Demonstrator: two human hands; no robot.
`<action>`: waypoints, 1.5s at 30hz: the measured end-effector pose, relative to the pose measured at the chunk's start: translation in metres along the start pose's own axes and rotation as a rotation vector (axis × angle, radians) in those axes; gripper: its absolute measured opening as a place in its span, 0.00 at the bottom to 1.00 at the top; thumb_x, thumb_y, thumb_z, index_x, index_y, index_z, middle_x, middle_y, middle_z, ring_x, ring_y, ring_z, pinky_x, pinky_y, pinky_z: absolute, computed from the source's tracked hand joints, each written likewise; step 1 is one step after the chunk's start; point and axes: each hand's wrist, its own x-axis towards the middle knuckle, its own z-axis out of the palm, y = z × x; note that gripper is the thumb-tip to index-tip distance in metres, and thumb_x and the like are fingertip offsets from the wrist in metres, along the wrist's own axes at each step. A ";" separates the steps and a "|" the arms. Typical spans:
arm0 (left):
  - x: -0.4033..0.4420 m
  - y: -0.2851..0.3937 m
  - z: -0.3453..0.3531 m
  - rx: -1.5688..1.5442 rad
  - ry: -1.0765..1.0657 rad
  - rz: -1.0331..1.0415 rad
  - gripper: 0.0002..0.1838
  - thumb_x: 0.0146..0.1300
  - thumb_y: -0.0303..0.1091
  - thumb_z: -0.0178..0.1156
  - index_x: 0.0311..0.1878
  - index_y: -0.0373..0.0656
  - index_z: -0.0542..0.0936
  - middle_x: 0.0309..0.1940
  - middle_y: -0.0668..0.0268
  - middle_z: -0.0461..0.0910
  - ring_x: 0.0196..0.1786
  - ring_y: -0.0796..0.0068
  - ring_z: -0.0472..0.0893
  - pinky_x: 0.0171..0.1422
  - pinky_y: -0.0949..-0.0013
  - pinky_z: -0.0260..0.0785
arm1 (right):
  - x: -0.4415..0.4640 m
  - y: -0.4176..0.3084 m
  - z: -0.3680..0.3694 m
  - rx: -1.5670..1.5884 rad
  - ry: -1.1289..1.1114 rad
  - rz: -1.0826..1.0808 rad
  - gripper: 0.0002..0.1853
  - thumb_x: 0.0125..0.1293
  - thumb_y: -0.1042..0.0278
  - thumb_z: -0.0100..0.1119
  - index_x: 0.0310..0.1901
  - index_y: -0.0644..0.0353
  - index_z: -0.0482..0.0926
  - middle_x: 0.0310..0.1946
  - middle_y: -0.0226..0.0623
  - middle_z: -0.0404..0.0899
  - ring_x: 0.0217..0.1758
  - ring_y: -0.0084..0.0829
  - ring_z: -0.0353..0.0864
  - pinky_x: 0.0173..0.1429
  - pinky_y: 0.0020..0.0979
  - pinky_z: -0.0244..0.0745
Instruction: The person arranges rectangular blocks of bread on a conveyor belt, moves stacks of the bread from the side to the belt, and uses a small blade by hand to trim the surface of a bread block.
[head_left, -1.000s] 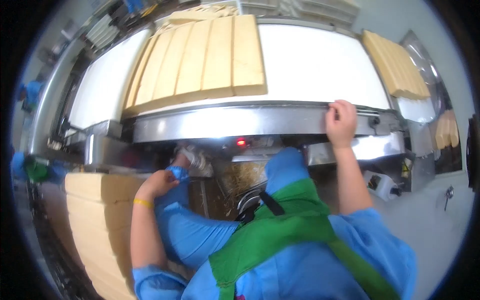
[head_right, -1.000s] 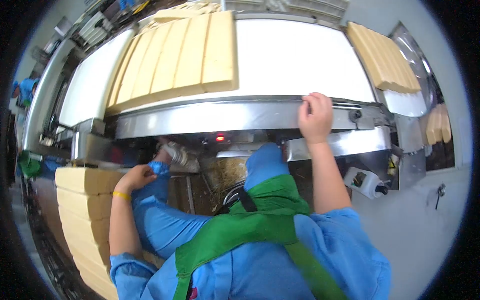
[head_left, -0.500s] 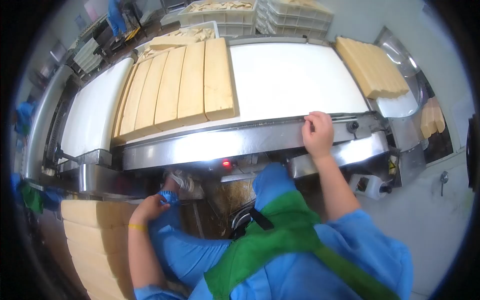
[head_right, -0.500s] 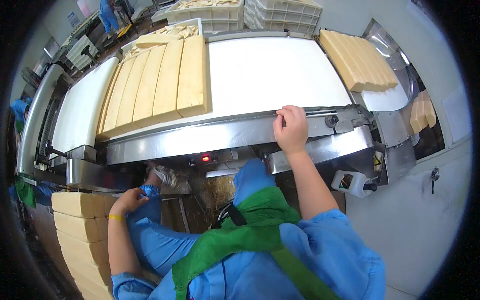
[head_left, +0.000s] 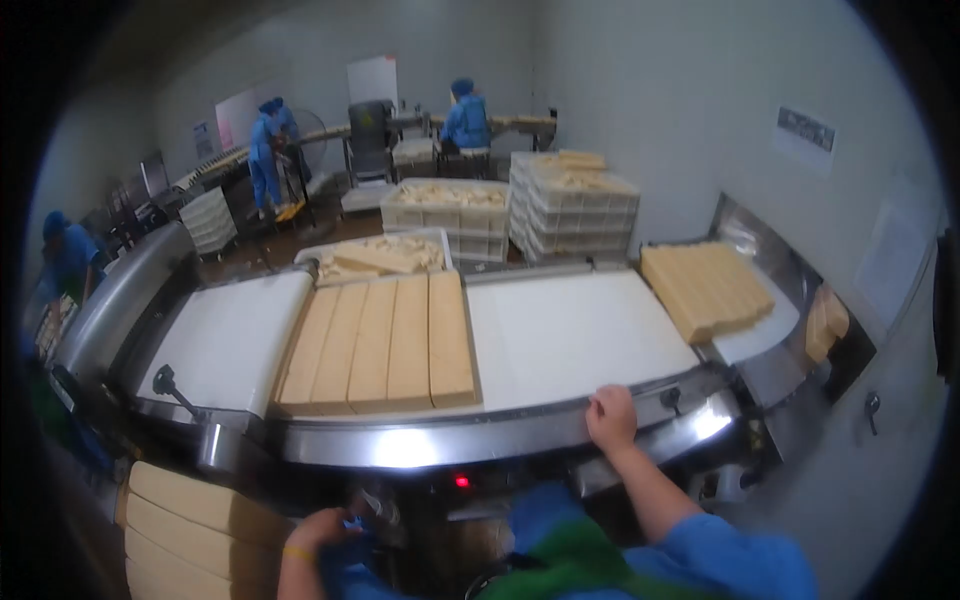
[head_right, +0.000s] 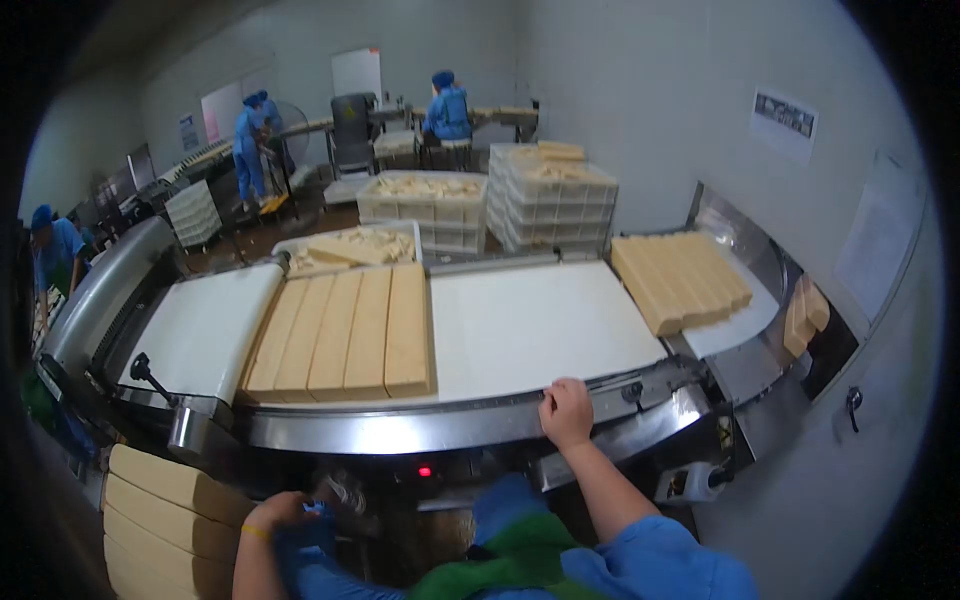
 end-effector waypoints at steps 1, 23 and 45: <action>-0.003 0.003 -0.002 0.001 0.011 0.018 0.28 0.57 0.57 0.62 0.51 0.45 0.81 0.48 0.51 0.80 0.53 0.52 0.79 0.57 0.59 0.70 | 0.000 -0.001 -0.001 -0.006 -0.013 0.002 0.02 0.49 0.76 0.58 0.27 0.60 0.77 0.33 0.41 0.76 0.41 0.45 0.74 0.45 0.40 0.72; -0.030 0.034 -0.011 -0.031 0.053 0.192 0.25 0.61 0.54 0.59 0.51 0.44 0.80 0.47 0.51 0.81 0.52 0.52 0.78 0.57 0.59 0.70 | -0.003 0.011 0.005 -0.083 -0.073 -0.062 0.01 0.46 0.73 0.57 0.22 0.59 0.76 0.34 0.40 0.72 0.43 0.44 0.71 0.46 0.41 0.72; -0.027 0.060 -0.015 -0.208 0.269 0.157 0.15 0.56 0.37 0.65 0.45 0.42 0.80 0.37 0.54 0.82 0.43 0.54 0.80 0.49 0.60 0.73 | 0.102 0.142 -0.005 -0.341 -0.228 0.160 0.21 0.55 0.62 0.63 0.50 0.60 0.74 0.51 0.45 0.73 0.56 0.45 0.71 0.60 0.43 0.65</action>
